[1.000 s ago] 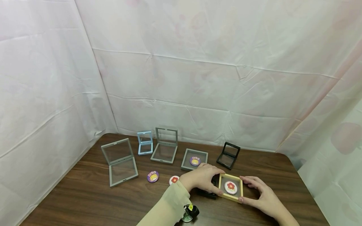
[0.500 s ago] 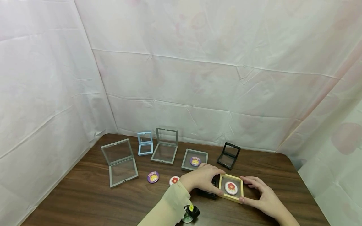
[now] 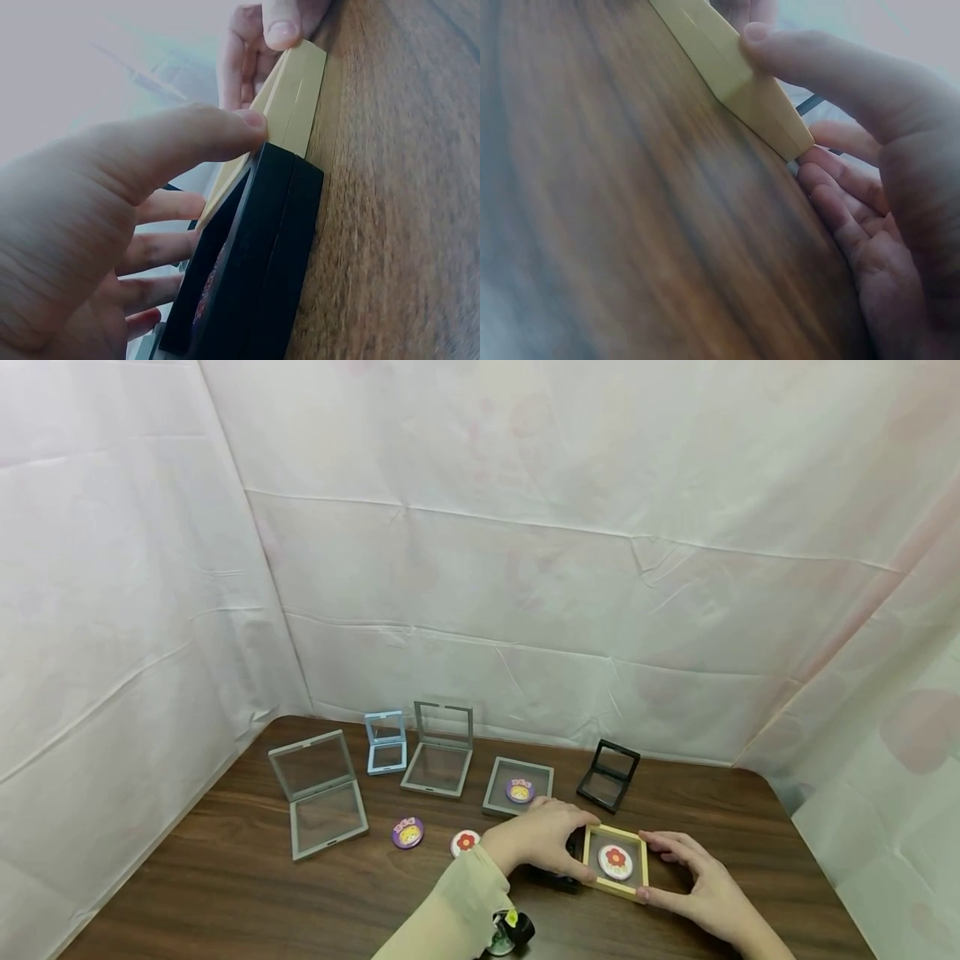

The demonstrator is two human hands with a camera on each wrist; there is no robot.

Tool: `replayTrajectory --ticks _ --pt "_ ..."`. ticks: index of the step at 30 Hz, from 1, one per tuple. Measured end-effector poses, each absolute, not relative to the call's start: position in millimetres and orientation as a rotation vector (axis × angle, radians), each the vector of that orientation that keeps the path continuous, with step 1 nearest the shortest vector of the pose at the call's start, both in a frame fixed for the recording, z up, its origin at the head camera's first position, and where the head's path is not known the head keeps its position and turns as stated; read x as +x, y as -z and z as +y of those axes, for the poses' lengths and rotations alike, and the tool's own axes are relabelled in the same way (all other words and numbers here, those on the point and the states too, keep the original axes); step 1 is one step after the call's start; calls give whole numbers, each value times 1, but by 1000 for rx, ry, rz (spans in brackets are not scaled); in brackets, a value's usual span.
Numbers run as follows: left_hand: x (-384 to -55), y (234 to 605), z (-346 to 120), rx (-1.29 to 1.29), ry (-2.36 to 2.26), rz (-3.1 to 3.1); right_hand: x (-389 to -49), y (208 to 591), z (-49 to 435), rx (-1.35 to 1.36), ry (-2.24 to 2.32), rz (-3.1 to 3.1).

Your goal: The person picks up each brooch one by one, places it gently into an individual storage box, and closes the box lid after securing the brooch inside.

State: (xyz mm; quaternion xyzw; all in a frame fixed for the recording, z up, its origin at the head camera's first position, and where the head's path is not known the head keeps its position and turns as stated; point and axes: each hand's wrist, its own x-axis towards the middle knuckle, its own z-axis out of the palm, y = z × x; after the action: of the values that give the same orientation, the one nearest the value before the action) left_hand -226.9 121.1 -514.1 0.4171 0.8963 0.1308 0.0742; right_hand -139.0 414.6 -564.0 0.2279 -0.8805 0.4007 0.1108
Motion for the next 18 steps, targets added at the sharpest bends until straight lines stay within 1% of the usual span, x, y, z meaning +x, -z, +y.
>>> replayTrajectory --ticks 7,18 --pt "-219 511 123 1202 -395 2707 -138 563 414 655 -1160 -2588" --pt "-202 508 122 1189 -163 2845 -137 562 412 666 -1184 -2567"
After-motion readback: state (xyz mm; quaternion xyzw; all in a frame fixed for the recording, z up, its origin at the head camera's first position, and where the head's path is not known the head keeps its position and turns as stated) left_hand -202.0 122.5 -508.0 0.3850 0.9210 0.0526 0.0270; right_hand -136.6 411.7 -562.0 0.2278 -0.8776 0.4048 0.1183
